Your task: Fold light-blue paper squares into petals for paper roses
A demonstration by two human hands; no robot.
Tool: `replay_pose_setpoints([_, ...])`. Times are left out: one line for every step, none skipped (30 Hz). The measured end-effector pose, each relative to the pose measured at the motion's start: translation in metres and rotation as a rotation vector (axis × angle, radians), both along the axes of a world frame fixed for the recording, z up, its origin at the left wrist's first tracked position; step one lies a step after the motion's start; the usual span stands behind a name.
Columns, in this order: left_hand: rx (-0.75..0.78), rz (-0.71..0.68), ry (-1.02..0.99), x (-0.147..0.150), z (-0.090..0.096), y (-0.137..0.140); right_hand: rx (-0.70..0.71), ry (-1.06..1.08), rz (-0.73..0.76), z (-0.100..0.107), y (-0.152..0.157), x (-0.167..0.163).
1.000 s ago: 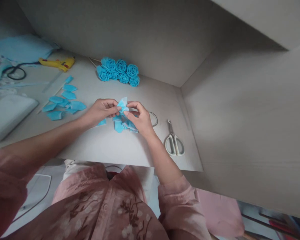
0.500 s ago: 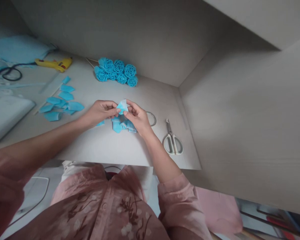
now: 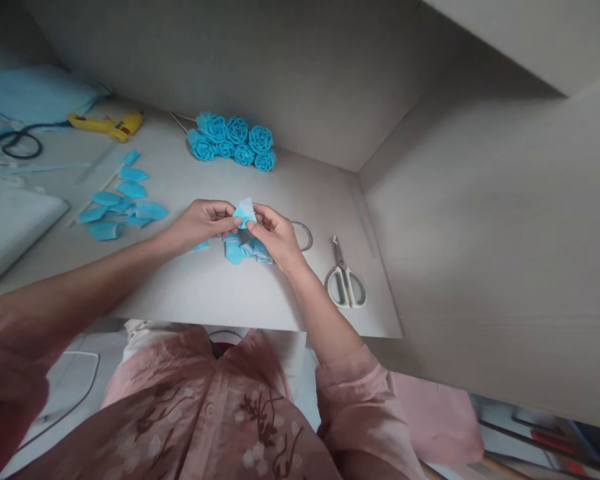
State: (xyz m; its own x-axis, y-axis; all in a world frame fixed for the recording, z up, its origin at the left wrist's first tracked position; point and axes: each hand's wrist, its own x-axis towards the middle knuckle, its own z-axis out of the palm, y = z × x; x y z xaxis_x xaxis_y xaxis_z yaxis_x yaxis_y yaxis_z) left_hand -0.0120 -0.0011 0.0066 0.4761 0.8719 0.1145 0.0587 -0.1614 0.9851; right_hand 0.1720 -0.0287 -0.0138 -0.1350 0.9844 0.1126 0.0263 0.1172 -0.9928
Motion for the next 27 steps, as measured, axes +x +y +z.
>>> replay_pose_setpoints([0.003, -0.002, 0.003, 0.0001, 0.0003, -0.0002, -0.002, 0.011, 0.001, 0.0004, -0.0001, -0.0003])
replay_pose_setpoints([0.008, -0.002, 0.005, 0.0001, 0.0008, -0.0004, 0.000, 0.020, 0.003, 0.0007, -0.0003, -0.0005])
replay_pose_setpoints([0.012, -0.004, 0.008, 0.0002, 0.0013, -0.0007, 0.003, 0.023, 0.004, 0.0010, -0.0004, -0.0007])
replay_pose_setpoints([0.015, -0.005, 0.008, 0.0004, 0.0019, -0.0011, 0.008, 0.021, 0.004, 0.0011, -0.0005, -0.0008])
replay_pose_setpoints([0.016, -0.006, 0.008, 0.0005, 0.0023, -0.0014, 0.013, 0.014, 0.002, 0.0010, -0.0006, -0.0009])
replay_pose_setpoints([0.014, -0.007, 0.005, 0.0006, 0.0025, -0.0016, 0.017, 0.004, -0.001, 0.0008, -0.0007, -0.0011])
replay_pose_setpoints([0.011, -0.008, 0.001, 0.0006, 0.0025, -0.0018, 0.018, -0.005, -0.005, 0.0005, -0.0008, -0.0013])
replay_pose_setpoints([0.007, -0.008, -0.002, 0.0006, 0.0021, -0.0018, 0.017, -0.011, -0.007, 0.0002, -0.0009, -0.0016])
replay_pose_setpoints([0.004, -0.009, -0.003, 0.0005, 0.0015, -0.0017, 0.015, -0.014, -0.008, -0.0001, -0.0011, -0.0020])
replay_pose_setpoints([0.000, -0.009, -0.002, 0.0004, 0.0007, -0.0015, 0.012, -0.015, -0.007, -0.0003, -0.0013, -0.0025])
replay_pose_setpoints([-0.006, -0.010, -0.001, 0.0002, -0.0002, -0.0012, 0.009, -0.015, -0.002, -0.0002, -0.0016, -0.0029])
replay_pose_setpoints([-0.018, -0.013, 0.000, 0.0000, -0.0011, -0.0008, 0.003, -0.015, 0.008, 0.0002, -0.0019, -0.0031])
replay_pose_setpoints([-0.034, -0.017, -0.001, -0.0002, -0.0019, -0.0003, -0.006, -0.016, 0.023, 0.0009, -0.0023, -0.0031])
replay_pose_setpoints([-0.054, -0.021, -0.007, -0.0005, -0.0025, 0.0002, -0.018, -0.017, 0.042, 0.0018, -0.0026, -0.0029])
replay_pose_setpoints([-0.076, -0.024, -0.015, -0.0007, -0.0028, 0.0007, -0.031, -0.015, 0.062, 0.0030, -0.0028, -0.0023])
replay_pose_setpoints([-0.096, -0.025, -0.024, -0.0009, -0.0030, 0.0011, -0.043, -0.011, 0.078, 0.0042, -0.0029, -0.0014])
replay_pose_setpoints([-0.113, -0.025, -0.029, -0.0010, -0.0029, 0.0015, -0.051, -0.003, 0.082, 0.0053, -0.0028, -0.0003])
replay_pose_setpoints([-0.125, -0.024, -0.030, -0.0011, -0.0029, 0.0018, -0.053, 0.004, 0.074, 0.0062, -0.0025, 0.0007])
replay_pose_setpoints([-0.130, -0.024, -0.027, -0.0012, -0.0028, 0.0020, -0.047, 0.008, 0.056, 0.0070, -0.0021, 0.0017])
replay_pose_setpoints([-0.127, -0.030, -0.020, -0.0011, -0.0030, 0.0020, -0.035, 0.005, 0.034, 0.0076, -0.0018, 0.0024])
replay_pose_setpoints([-0.117, -0.040, -0.013, -0.0009, -0.0032, 0.0019, -0.018, -0.007, 0.012, 0.0081, -0.0016, 0.0028])
replay_pose_setpoints([-0.100, -0.053, -0.006, -0.0006, -0.0037, 0.0017, 0.001, -0.030, -0.003, 0.0083, -0.0015, 0.0028])
replay_pose_setpoints([-0.078, -0.070, 0.001, -0.0002, -0.0043, 0.0014, 0.021, -0.058, -0.012, 0.0083, -0.0017, 0.0027])
replay_pose_setpoints([-0.054, -0.086, 0.008, 0.0003, -0.0050, 0.0011, 0.040, -0.086, -0.016, 0.0081, -0.0020, 0.0023])
replay_pose_setpoints([-0.034, -0.102, 0.015, 0.0008, -0.0057, 0.0007, 0.055, -0.111, -0.021, 0.0076, -0.0023, 0.0020])
replay_pose_setpoints([-0.019, -0.116, 0.022, 0.0013, -0.0062, 0.0004, 0.067, -0.130, -0.025, 0.0069, -0.0027, 0.0016])
replay_pose_setpoints([-0.011, -0.131, 0.029, 0.0018, -0.0065, 0.0002, 0.076, -0.142, -0.030, 0.0059, -0.0030, 0.0013])
